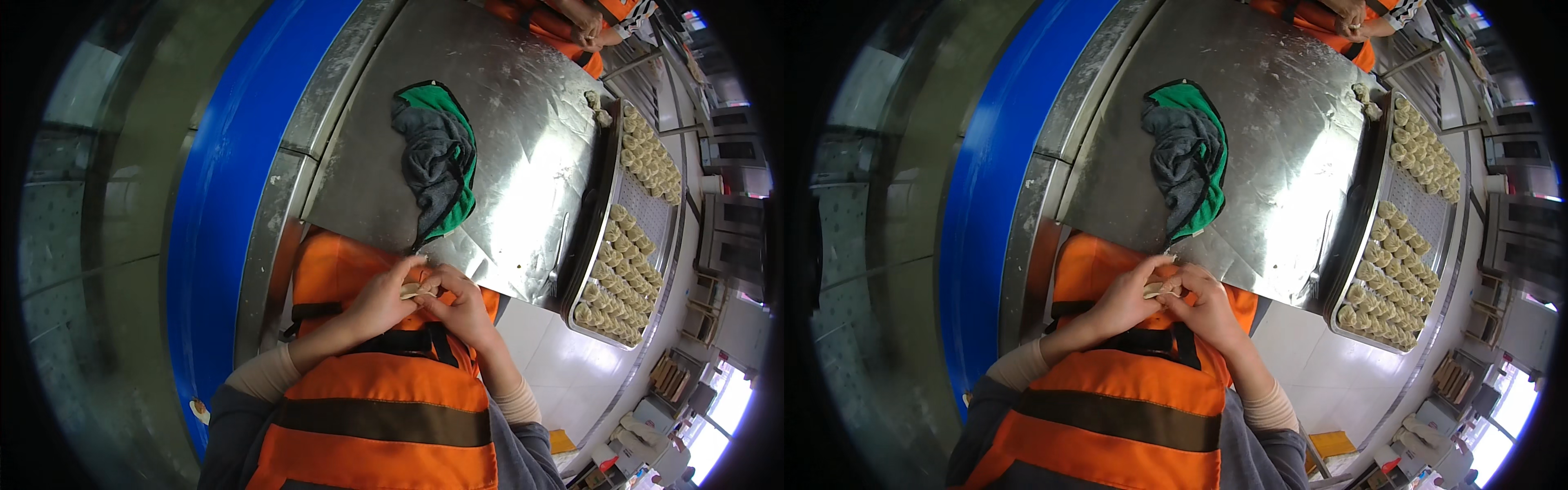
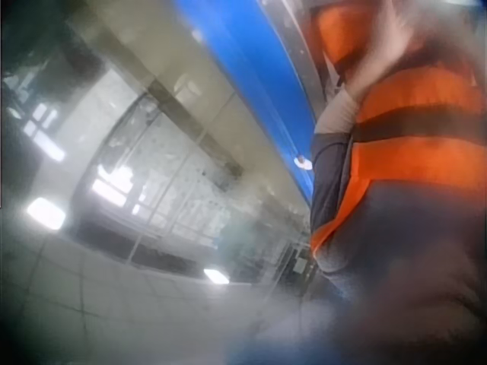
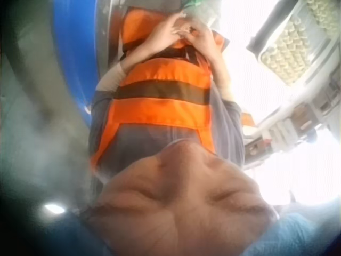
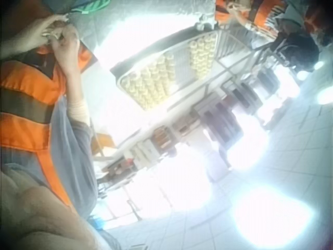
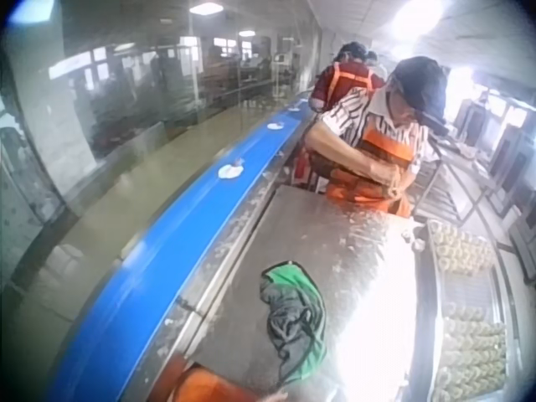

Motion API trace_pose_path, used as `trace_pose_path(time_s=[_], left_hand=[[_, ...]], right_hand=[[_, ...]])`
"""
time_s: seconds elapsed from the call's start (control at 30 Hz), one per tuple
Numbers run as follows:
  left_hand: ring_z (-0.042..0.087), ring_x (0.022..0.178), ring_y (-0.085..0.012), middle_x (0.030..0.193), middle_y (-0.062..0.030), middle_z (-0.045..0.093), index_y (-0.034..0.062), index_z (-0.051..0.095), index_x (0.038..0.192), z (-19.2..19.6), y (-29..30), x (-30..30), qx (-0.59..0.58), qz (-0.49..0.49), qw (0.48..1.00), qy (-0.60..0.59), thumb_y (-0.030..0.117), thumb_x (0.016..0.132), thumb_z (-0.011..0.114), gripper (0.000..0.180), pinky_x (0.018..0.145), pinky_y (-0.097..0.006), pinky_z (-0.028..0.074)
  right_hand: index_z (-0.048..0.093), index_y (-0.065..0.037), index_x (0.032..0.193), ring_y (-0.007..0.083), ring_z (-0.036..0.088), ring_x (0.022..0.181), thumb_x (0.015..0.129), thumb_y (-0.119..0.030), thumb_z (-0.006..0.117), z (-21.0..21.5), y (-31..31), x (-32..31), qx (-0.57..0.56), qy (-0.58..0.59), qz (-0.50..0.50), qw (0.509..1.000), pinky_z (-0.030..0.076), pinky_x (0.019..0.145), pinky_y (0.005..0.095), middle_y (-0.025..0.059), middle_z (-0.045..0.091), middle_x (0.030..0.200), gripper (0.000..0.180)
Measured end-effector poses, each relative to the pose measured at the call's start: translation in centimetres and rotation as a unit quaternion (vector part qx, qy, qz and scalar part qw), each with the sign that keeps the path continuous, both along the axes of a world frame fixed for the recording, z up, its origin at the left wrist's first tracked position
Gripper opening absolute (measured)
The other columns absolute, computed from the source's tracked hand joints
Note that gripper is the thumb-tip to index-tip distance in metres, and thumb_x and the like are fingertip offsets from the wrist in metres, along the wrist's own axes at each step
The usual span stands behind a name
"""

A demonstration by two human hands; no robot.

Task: The person takes dough and filling from a moving conveyor belt, folds the dough around the filling to form dumplings, and places the finished dumplings onto a metal tray. The process is repeated continuously.

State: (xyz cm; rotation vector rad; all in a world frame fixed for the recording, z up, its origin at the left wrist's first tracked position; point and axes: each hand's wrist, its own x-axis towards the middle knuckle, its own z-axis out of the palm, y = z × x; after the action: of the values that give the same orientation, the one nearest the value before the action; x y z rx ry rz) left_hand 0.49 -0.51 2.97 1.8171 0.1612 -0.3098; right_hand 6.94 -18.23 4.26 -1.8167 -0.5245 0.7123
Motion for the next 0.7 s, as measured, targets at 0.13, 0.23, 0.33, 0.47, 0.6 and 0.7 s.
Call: trace_pose_path(time_s=[0.13, 0.23, 0.33, 0.47, 0.6, 0.7], left_hand=[[0.068, 0.079, -0.0157, 0.096, -0.0095, 0.068, 0.0, 0.051, 0.128, -0.3, 0.4, -0.2, -0.147, -0.022, 0.984, 0.098, 0.008, 0.093, 0.066, 0.038, 0.064, -0.029, 0.054], [0.067, 0.076, -0.0121, 0.097, -0.0074, 0.067, -0.0001, 0.053, 0.123, -0.2, 0.2, -0.1, -0.291, 0.057, 0.939, 0.174, 0.01, 0.099, 0.06, 0.027, 0.055, -0.024, 0.052], [0.067, 0.075, -0.0109, 0.098, -0.0065, 0.066, 0.0001, 0.054, 0.122, -0.7, -0.1, -0.4, -0.314, 0.112, 0.932, 0.142, 0.01, 0.102, 0.056, 0.023, 0.051, -0.021, 0.05], [0.067, 0.074, -0.0115, 0.098, -0.0068, 0.066, -0.0004, 0.054, 0.123, -0.2, -0.4, -0.2, -0.271, 0.106, 0.948, 0.125, 0.01, 0.102, 0.054, 0.023, 0.051, -0.021, 0.05], [0.067, 0.074, -0.0108, 0.098, -0.0061, 0.066, 0.0007, 0.054, 0.123, 0.2, -0.7, -0.1, -0.244, 0.099, 0.955, 0.138, 0.01, 0.102, 0.053, 0.023, 0.052, -0.021, 0.05], [0.066, 0.074, -0.0102, 0.098, -0.0055, 0.066, 0.0025, 0.054, 0.125, -0.2, -0.4, 0.0, -0.237, 0.101, 0.954, 0.154, 0.009, 0.101, 0.053, 0.024, 0.054, -0.021, 0.051]], right_hand=[[0.065, -0.001, 0.103, 0.0134, 0.059, 0.085, 0.089, -0.005, 0.071, -0.8, -0.5, -0.4, 0.078, 0.075, -0.12, 0.987, 0.048, 0.078, 0.0259, 0.003, 0.062, 0.092, 0.015], [0.062, 0.0, 0.109, 0.0108, 0.057, 0.084, 0.091, -0.006, 0.07, -1.7, -0.6, -0.5, 0.14, 0.093, -0.206, 0.964, 0.048, 0.077, 0.0246, 0.001, 0.06, 0.092, 0.021], [0.064, 0.0, 0.11, 0.0101, 0.058, 0.085, 0.091, -0.006, 0.07, -1.5, -1.0, -0.5, 0.089, 0.074, -0.169, 0.979, 0.05, 0.077, 0.0253, 0.0013, 0.06, 0.092, 0.021], [0.068, 0.0, 0.101, 0.013, 0.061, 0.079, 0.087, -0.004, 0.074, -1.1, -1.0, -1.4, -0.001, 0.054, -0.128, 0.99, 0.05, 0.07, 0.0268, 0.0055, 0.064, 0.09, 0.016], [0.068, 0.0, 0.098, 0.0134, 0.062, 0.073, 0.085, -0.003, 0.075, -2.3, -0.7, -2.1, 0.016, 0.03, -0.172, 0.985, 0.049, 0.065, 0.027, 0.0063, 0.066, 0.088, 0.015], [0.069, 0.0, 0.098, 0.0131, 0.062, 0.072, 0.085, -0.003, 0.074, -0.9, -0.3, -1.5, -0.024, -0.108, -0.146, 0.983, 0.05, 0.066, 0.0267, 0.0065, 0.066, 0.085, 0.014]])
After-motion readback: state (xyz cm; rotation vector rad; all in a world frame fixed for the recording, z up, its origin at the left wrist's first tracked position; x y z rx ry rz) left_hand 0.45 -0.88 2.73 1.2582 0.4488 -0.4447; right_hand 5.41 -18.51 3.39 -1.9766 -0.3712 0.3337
